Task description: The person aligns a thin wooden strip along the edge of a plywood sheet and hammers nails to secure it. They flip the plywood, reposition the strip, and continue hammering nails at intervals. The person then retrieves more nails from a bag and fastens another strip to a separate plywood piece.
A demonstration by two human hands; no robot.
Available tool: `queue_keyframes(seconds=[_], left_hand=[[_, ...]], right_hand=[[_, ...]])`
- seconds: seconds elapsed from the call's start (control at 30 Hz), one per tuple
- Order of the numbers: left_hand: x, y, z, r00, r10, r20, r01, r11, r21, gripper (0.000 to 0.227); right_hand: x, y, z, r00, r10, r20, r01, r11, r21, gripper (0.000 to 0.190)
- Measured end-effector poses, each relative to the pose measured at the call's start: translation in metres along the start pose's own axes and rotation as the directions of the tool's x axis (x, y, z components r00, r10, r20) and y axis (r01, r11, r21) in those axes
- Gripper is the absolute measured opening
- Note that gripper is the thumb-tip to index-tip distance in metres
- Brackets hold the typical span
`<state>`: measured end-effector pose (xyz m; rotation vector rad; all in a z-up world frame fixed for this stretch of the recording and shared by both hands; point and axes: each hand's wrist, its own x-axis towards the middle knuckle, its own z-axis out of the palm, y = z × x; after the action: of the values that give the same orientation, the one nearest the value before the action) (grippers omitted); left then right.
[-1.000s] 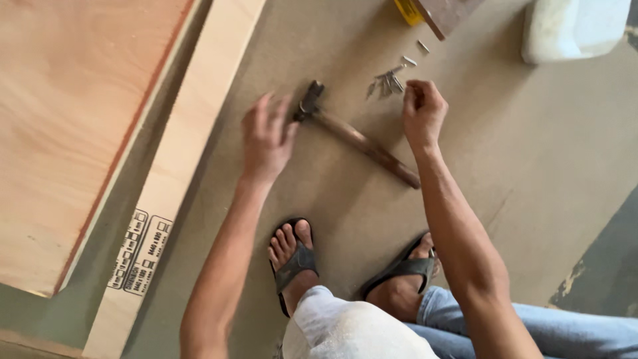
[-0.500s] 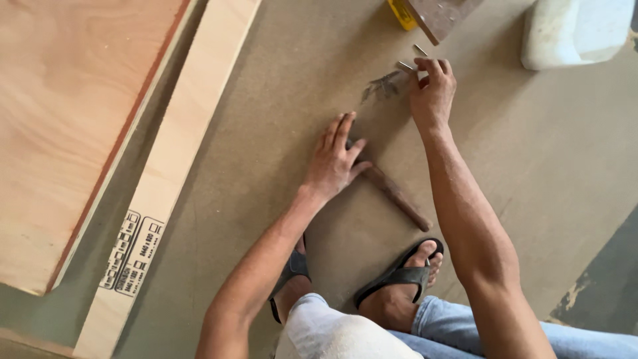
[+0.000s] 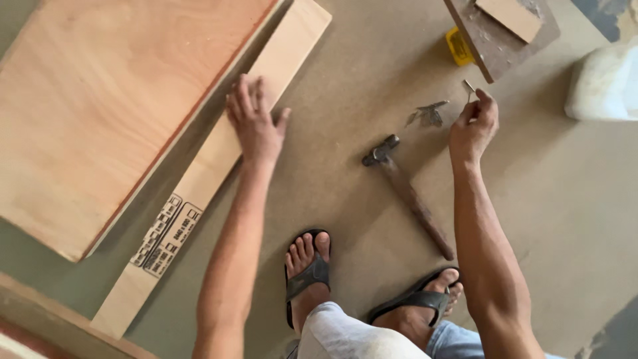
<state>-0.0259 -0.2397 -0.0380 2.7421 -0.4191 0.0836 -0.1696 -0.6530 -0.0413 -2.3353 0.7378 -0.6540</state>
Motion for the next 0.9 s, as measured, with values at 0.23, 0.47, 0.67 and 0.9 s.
queue_keyframes(seconds=[0.23, 0.47, 0.67, 0.9], left_hand=[[-0.012, -0.003, 0.001, 1.000, 0.013, 0.022, -0.014, 0.999, 0.049, 0.065], [-0.049, 0.020, -0.002, 0.998, 0.061, 0.004, -0.061, 0.998, 0.033, 0.058], [-0.070, 0.020, -0.019, 0.999, 0.050, 0.021, -0.050, 0.999, 0.017, 0.056], [-0.077, 0.016, -0.019, 0.999, 0.036, -0.006, -0.037, 0.999, -0.040, 0.054]], right_hand=[[0.008, 0.009, -0.007, 0.995, -0.059, 0.076, 0.066, 0.993, -0.096, 0.011], [0.002, -0.016, -0.003, 0.995, 0.011, 0.097, -0.021, 0.995, 0.101, 0.011], [-0.002, -0.036, 0.002, 0.985, 0.052, 0.167, -0.079, 0.983, 0.164, 0.038], [0.007, -0.022, -0.009, 0.983, 0.059, 0.175, -0.058, 0.998, -0.011, 0.032]])
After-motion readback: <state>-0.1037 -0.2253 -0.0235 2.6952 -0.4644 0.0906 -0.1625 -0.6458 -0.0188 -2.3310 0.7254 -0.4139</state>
